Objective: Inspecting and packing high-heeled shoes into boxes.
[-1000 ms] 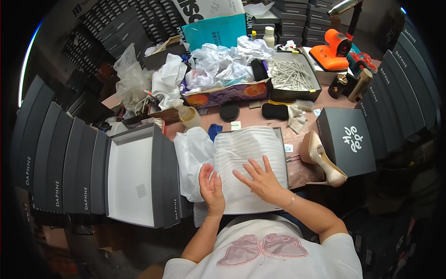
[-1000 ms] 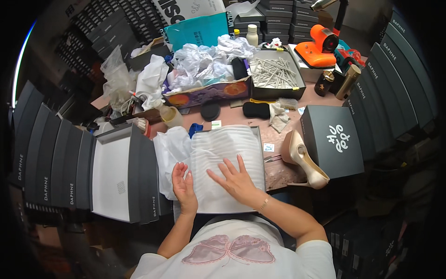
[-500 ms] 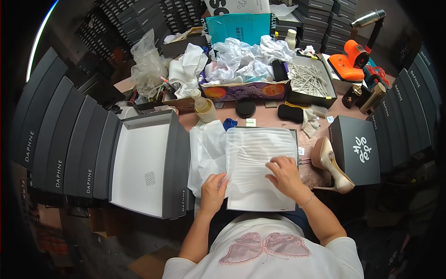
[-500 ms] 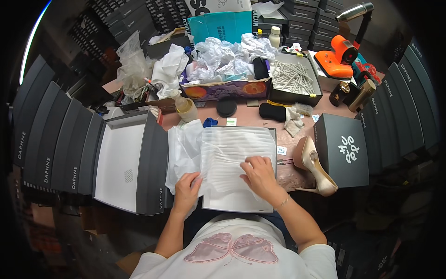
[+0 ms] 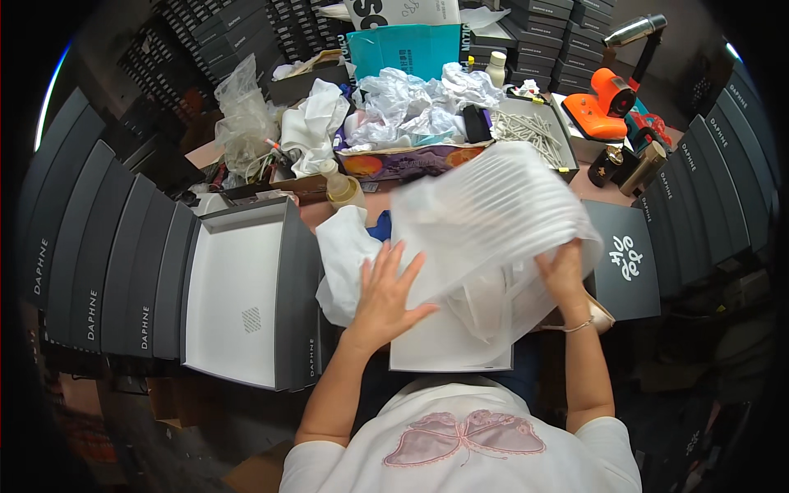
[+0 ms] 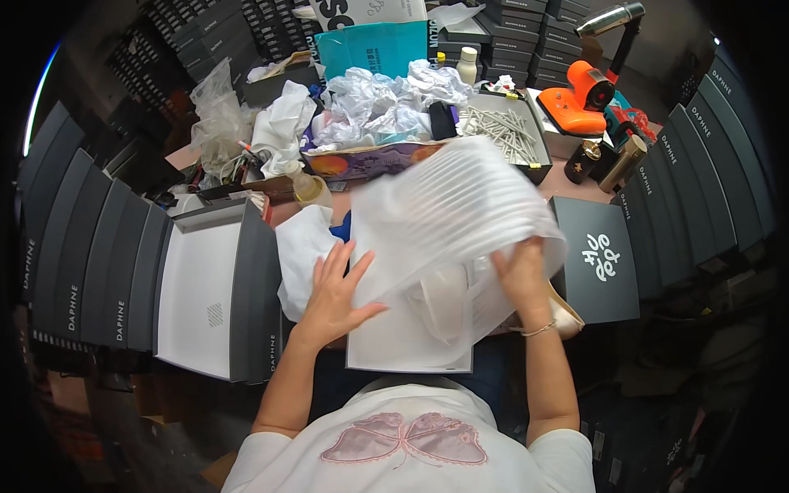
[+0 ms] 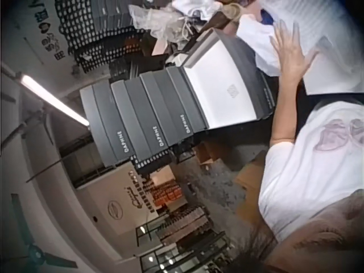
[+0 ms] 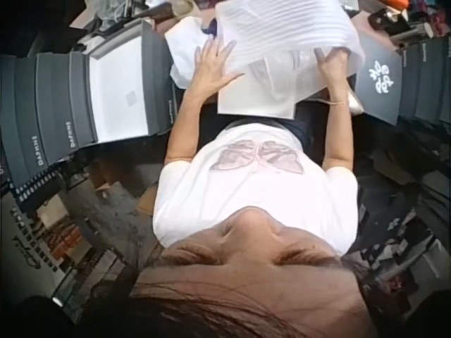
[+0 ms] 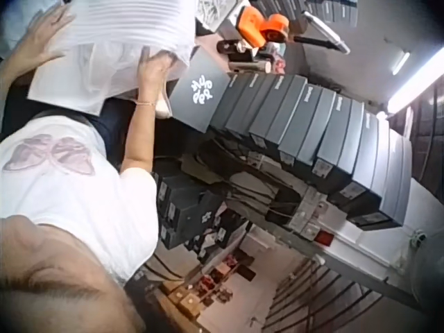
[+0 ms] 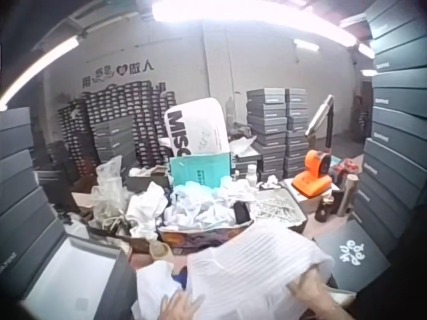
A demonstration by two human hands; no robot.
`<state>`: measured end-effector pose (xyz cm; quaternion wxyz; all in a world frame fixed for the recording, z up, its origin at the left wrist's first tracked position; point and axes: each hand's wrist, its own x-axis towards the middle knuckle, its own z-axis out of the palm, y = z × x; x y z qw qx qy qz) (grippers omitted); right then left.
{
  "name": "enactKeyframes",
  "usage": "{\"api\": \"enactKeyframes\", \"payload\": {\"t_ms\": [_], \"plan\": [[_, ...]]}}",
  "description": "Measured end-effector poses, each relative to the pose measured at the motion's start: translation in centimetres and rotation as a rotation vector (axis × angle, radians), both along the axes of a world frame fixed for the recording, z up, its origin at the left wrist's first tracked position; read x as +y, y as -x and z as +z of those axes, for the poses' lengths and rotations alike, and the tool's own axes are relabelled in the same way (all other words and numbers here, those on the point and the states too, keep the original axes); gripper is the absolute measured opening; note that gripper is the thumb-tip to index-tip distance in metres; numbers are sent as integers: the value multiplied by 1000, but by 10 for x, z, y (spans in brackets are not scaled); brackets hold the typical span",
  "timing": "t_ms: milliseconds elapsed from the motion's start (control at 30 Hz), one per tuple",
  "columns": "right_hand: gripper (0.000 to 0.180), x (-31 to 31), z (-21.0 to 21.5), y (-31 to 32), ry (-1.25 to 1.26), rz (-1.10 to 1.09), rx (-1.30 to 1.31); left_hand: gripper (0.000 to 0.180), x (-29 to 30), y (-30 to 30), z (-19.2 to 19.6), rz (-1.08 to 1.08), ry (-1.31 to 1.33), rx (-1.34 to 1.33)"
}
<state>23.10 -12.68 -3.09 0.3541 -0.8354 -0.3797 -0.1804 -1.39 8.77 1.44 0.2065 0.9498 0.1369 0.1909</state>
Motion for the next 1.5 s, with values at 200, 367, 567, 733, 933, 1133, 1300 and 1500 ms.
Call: {"api": "enactKeyframes", "payload": {"t_ms": [200,367,567,733,933,1133,1300,1500], "plan": [[31,-64,40,-11,-299,-175,775,24,35,87,-108,417,107,48],[72,56,14,68,336,499,151,33,-36,40,-69,189,786,-144],[59,122,-94,37,493,486,270,75,-63,-12,-167,669,1694,194],[48,75,-12,11,-222,567,668,60,-60,-27,-164,512,1748,462],[46,18,34,-31,-606,654,1007,29,-53,-35,-151,71,937,106],[68,16,96,-6,-33,498,425,21,34,55,21,389,824,-30],[67,69,44,41,241,474,420,22,41,71,57,380,536,-141],[66,84,-37,90,597,557,496,22,37,64,44,424,471,0]]}}
